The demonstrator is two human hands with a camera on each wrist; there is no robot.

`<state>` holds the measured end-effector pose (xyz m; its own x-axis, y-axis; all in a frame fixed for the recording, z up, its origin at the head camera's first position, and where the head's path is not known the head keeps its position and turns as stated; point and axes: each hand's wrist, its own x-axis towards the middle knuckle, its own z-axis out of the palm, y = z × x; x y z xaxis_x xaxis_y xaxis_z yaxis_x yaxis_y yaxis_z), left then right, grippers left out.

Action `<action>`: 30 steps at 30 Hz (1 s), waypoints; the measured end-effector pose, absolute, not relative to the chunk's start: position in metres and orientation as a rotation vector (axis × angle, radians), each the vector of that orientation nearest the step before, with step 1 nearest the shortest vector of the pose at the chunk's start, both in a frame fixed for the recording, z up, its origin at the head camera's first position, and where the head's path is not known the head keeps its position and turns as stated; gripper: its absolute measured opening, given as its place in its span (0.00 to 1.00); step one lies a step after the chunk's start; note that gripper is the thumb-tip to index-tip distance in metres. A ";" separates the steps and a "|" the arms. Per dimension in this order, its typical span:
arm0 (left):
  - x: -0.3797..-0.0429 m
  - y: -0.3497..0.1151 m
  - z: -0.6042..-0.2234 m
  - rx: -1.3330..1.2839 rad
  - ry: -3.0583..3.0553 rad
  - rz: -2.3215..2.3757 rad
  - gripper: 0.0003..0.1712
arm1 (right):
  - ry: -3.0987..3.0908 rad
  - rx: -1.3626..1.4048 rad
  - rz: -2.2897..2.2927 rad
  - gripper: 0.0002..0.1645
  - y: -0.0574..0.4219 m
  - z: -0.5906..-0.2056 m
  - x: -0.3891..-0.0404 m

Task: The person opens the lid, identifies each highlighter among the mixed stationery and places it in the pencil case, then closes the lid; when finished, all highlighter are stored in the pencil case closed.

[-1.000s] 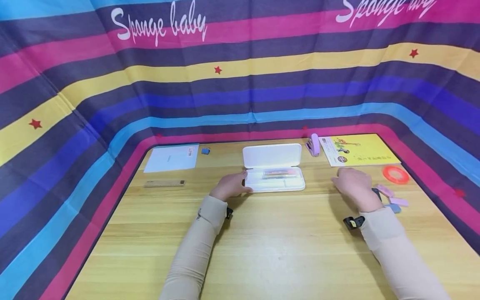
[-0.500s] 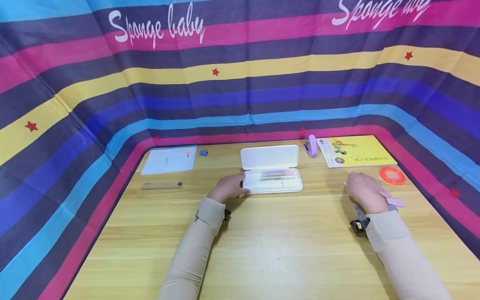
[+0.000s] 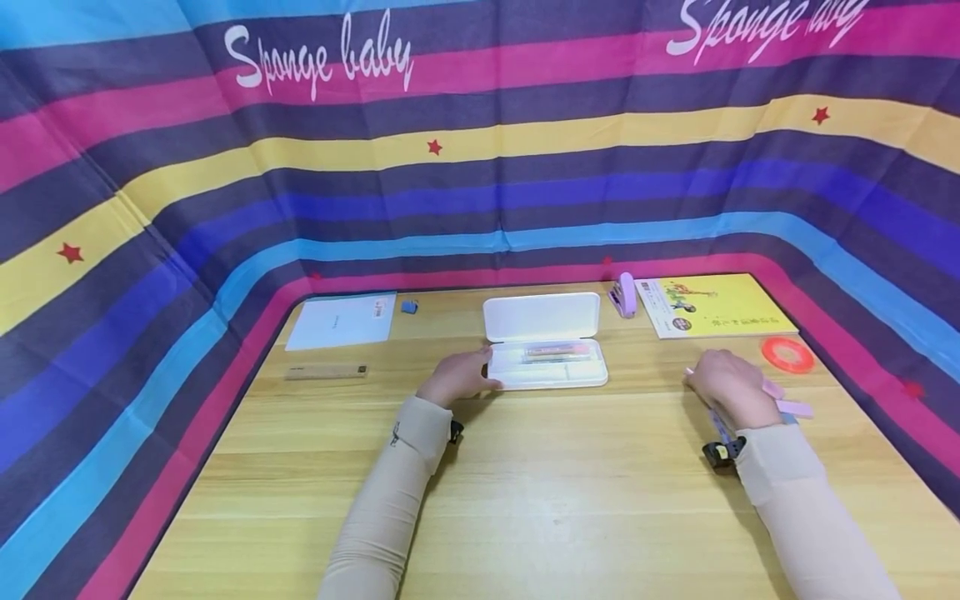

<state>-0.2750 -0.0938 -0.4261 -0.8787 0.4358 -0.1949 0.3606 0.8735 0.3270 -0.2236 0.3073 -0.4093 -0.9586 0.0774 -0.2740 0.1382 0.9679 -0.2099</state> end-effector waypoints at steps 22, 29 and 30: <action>-0.271 -0.092 -0.423 0.583 2.778 0.424 0.44 | 3.099 0.111 -0.361 0.10 0.297 -0.408 -0.225; -0.271 -0.093 -0.423 0.591 2.779 0.423 0.45 | 3.255 -0.020 -0.286 0.14 0.268 -0.395 -0.233; -0.271 -0.093 -0.423 0.587 2.778 0.424 0.44 | 3.274 -0.055 -0.276 0.14 0.263 -0.393 -0.234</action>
